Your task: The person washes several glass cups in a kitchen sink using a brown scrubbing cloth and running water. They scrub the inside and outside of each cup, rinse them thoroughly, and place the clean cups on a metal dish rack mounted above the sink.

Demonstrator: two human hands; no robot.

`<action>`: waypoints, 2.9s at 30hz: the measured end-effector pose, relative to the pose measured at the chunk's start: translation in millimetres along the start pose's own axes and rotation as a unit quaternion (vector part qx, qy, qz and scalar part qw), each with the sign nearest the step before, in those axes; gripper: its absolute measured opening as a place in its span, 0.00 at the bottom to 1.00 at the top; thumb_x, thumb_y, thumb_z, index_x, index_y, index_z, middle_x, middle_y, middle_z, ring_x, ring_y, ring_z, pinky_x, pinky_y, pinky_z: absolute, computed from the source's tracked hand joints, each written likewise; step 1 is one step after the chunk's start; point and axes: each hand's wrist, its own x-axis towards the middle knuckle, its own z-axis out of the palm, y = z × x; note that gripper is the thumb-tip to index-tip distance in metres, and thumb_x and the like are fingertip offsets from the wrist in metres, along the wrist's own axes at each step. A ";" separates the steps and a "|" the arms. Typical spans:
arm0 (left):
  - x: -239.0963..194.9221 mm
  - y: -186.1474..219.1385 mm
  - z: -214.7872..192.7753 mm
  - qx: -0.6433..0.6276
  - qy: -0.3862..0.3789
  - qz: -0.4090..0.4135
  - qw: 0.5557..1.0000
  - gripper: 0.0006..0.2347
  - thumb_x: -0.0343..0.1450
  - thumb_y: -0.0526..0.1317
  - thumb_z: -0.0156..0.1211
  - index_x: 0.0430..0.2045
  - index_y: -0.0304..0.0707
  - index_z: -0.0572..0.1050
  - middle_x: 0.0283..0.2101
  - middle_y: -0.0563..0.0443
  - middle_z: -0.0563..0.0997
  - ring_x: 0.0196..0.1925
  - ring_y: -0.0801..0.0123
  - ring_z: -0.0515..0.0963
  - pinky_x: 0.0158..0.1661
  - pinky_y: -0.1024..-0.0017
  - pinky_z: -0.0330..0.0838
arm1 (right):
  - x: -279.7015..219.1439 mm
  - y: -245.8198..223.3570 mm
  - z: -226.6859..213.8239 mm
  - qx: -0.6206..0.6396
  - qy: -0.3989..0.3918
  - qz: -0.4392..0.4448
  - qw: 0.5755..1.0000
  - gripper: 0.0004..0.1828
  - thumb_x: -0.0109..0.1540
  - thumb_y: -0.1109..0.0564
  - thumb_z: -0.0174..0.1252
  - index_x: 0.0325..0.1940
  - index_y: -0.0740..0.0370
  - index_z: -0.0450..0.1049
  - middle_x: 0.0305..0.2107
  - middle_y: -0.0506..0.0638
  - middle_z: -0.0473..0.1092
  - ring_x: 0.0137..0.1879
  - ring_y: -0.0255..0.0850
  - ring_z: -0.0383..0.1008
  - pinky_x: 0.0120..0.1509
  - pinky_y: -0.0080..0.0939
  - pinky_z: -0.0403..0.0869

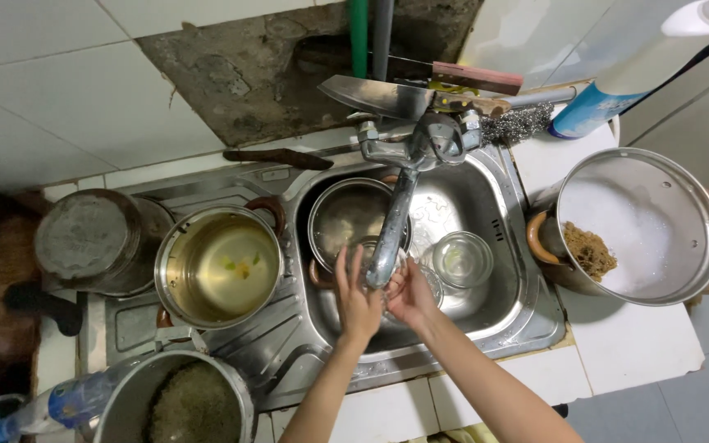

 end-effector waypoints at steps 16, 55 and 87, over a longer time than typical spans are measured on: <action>25.8 -49.6 -33.0 0.131 -0.146 0.110 0.974 0.19 0.74 0.35 0.54 0.62 0.41 0.69 0.66 0.47 0.73 0.68 0.53 0.70 0.67 0.57 0.66 | -34.0 19.6 56.4 -0.204 0.162 0.066 0.963 0.28 0.70 0.37 0.46 0.17 0.44 0.58 0.09 0.36 0.52 0.17 0.33 0.50 0.28 0.39 0.57; 41.7 -76.2 -31.4 -0.337 -0.072 -0.306 0.888 0.19 0.70 0.54 0.50 0.49 0.46 0.73 0.51 0.51 0.81 0.21 0.55 0.82 0.21 0.67 0.76 | 2.8 -4.6 12.5 -0.187 0.177 0.161 0.953 0.34 0.68 0.32 0.39 0.13 0.48 0.51 0.06 0.41 0.47 0.17 0.35 0.52 0.24 0.34 0.58; 49.3 -103.8 21.7 -0.620 0.078 -0.485 0.612 0.22 0.73 0.65 0.48 0.23 0.47 0.69 0.19 0.59 0.70 0.16 0.74 0.67 0.17 0.78 0.61 | -80.4 67.7 94.7 -0.666 -0.037 -0.584 0.462 0.28 0.69 0.63 0.38 0.74 0.78 0.53 0.66 0.77 0.57 0.70 0.68 0.59 0.70 0.58 0.61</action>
